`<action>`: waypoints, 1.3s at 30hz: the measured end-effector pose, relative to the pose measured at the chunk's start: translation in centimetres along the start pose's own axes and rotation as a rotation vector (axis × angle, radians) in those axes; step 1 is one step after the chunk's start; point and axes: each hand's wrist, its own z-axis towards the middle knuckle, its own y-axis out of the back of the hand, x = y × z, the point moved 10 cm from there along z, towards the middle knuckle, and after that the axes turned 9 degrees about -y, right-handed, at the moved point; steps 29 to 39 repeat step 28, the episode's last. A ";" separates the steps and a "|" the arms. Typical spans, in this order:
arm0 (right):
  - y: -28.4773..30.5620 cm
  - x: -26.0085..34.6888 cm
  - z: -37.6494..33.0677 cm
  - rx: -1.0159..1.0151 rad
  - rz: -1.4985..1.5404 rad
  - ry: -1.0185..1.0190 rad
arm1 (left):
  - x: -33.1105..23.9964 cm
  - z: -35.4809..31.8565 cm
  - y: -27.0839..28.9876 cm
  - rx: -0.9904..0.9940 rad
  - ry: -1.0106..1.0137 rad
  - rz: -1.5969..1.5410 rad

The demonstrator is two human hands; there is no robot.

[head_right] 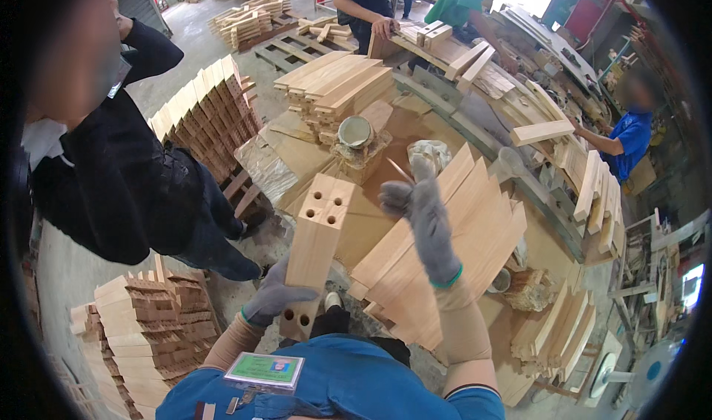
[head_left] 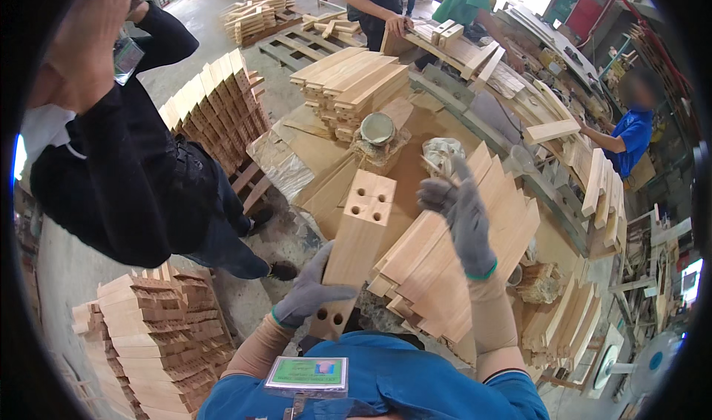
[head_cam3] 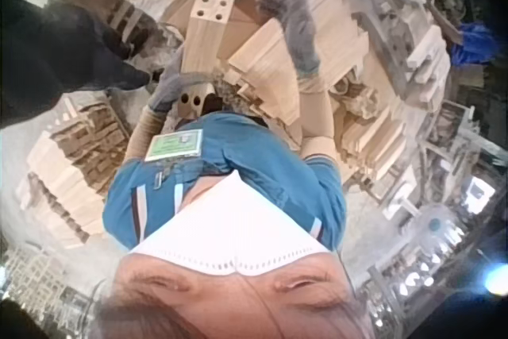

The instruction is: The person picks up wooden planks and aligns them on a workbench. They use a brush to apply glue into pre-drilled holes on the planks and then place the pieces together. The person repeats this process with multiple planks, stacking the assembled pieces on the table.

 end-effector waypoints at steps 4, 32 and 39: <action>3.9 -0.7 7.6 -0.205 -0.138 0.061 | 2.2 -0.4 5.1 -0.114 0.083 0.000; 8.6 -13.4 22.6 -0.374 -0.427 0.046 | 4.1 2.6 7.3 -0.046 0.282 -0.266; 8.6 -13.4 22.6 -0.374 -0.427 0.046 | 4.1 2.6 7.3 -0.046 0.282 -0.266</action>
